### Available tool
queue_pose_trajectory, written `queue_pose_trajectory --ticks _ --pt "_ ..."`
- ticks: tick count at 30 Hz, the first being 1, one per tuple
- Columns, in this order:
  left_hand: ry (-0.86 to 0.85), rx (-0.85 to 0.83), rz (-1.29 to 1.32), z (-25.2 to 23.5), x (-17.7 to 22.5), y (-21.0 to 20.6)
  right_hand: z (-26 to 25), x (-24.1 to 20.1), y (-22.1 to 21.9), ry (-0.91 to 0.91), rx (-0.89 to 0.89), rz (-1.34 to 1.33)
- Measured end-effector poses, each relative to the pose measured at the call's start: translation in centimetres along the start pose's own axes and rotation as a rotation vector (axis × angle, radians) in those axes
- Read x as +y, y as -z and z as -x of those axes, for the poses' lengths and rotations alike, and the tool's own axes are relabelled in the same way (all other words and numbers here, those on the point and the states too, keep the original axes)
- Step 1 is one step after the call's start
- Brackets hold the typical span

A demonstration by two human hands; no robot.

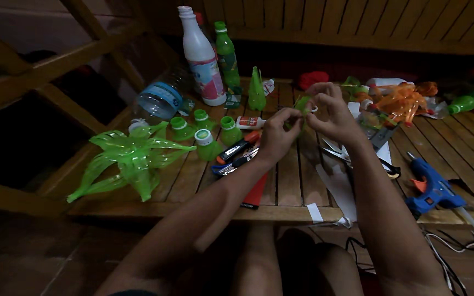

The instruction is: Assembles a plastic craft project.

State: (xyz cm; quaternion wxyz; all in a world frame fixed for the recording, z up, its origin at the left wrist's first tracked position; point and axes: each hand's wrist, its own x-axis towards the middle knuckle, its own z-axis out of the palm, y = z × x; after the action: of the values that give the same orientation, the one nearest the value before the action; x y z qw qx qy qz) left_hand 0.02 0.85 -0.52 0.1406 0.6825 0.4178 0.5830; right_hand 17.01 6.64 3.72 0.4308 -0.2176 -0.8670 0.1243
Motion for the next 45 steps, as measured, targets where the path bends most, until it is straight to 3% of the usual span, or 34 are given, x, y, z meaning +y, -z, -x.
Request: queue_pose_trajectory --ticks 45 --pt "-0.022 0.013 -0.005 -0.01 -0.18 -0.23 -0.02 -0.63 -0.29 0.016 0.130 0.047"
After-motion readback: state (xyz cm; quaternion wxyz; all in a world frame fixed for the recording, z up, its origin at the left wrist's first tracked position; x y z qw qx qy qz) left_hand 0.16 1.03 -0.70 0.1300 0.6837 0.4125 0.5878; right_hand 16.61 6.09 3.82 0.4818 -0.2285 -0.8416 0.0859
